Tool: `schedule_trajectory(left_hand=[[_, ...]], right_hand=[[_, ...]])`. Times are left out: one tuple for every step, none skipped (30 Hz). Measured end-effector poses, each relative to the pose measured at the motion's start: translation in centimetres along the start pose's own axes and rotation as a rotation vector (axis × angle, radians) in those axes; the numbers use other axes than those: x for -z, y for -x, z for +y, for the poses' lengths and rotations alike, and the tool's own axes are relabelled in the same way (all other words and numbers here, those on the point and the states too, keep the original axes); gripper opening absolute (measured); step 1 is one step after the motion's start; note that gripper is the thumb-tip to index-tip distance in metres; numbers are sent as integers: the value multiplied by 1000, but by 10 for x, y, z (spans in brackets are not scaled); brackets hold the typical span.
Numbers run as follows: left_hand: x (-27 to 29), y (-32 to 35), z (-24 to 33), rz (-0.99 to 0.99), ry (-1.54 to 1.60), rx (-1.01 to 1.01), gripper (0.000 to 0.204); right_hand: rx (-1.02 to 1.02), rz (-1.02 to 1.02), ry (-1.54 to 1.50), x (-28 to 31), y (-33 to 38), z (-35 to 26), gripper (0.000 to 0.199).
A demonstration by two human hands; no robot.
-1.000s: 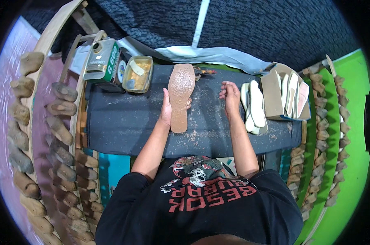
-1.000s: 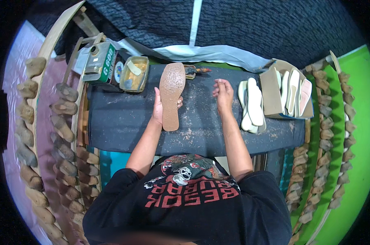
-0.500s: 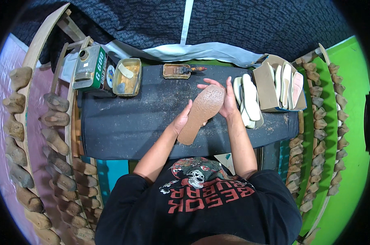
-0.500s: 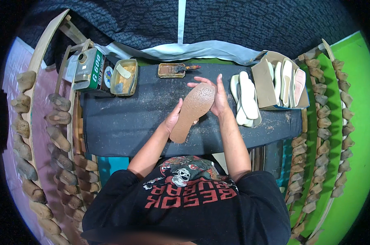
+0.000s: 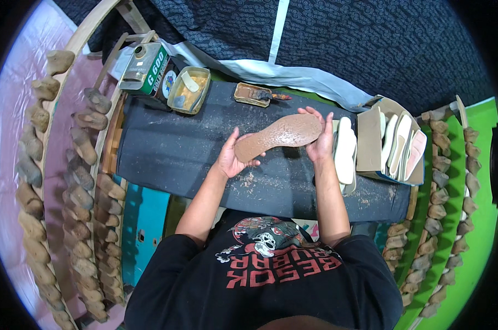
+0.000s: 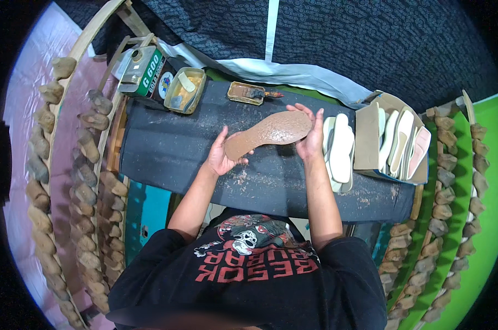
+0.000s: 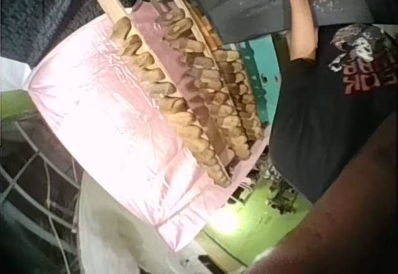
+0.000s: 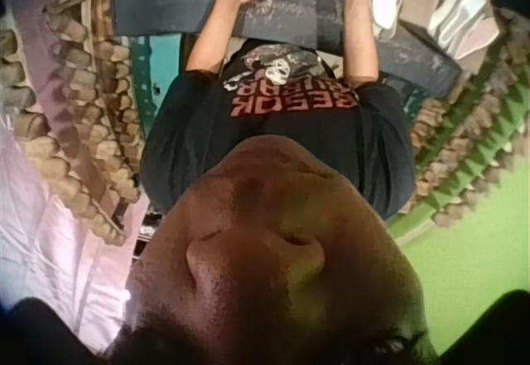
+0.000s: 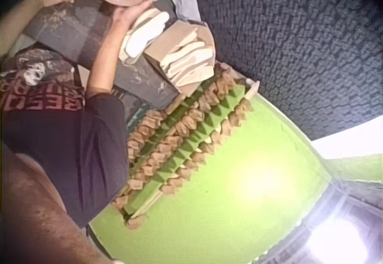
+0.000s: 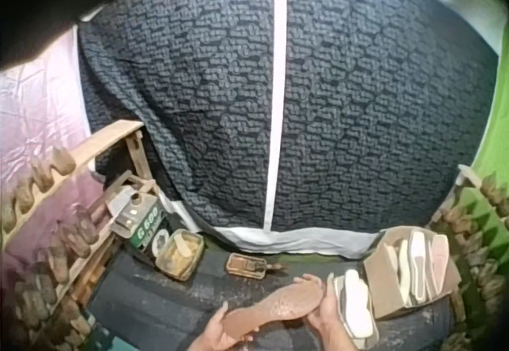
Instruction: The person applies glue onto shoe insoles using a brush, places the insoles into a basket on the floor, takes more insoles from a cardboard box, and brushes glue onto another insole.
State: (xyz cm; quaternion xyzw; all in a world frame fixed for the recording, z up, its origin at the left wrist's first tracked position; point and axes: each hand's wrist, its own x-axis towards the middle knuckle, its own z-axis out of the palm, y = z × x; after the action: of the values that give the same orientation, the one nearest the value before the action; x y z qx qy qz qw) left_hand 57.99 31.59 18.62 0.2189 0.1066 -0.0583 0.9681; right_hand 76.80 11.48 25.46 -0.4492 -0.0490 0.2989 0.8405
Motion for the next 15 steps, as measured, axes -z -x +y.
schedule_trajectory(left_hand=[[2, 3, -3, 35, 42, -32, 70], [4, 6, -8, 52, 40, -53, 70], [4, 9, -12, 191, 47, -109, 67], [3, 13, -16, 331, 59, -167, 64], [4, 17, -19, 353, 64, -195, 64], [9, 25, -23, 451, 22, -220, 63], [10, 35, -29, 550, -13, -237, 61], [11, 47, -34, 582, 3, -264, 61], [8, 58, -38, 611, -14, -313, 60], [7, 72, -43, 643, -31, -369, 58], [6, 88, -51, 672, -17, -405, 58], [7, 103, -58, 694, 25, -467, 58], [3, 117, -63, 714, 65, -531, 59], [-2, 132, -69, 748, 101, -582, 58], [-4, 148, -75, 763, 109, -620, 58]], right_hand=[[-15, -19, -7, -1, 2, 5, 74], [-54, -31, 2, -3, 3, 11, 75], [-96, -45, 14, -2, 4, 16, 75], [-139, -90, -20, 3, 5, 21, 74], [-163, -116, -22, 7, 5, 25, 74], [-200, -118, 11, 6, 8, 29, 73], [-238, -114, 48, 8, 12, 34, 72], [-297, -157, 38, 11, 13, 39, 71], [-329, -186, 42, 12, 16, 42, 71], [-396, -229, 124, 9, 19, 45, 70], [-457, -275, 208, 5, 22, 48, 70], [-474, -341, 281, 5, 24, 53, 68], [-488, -379, 288, 1, 27, 60, 68], [-507, -422, 332, -5, 30, 67, 67], [-526, -466, 376, -12, 34, 75, 65]])
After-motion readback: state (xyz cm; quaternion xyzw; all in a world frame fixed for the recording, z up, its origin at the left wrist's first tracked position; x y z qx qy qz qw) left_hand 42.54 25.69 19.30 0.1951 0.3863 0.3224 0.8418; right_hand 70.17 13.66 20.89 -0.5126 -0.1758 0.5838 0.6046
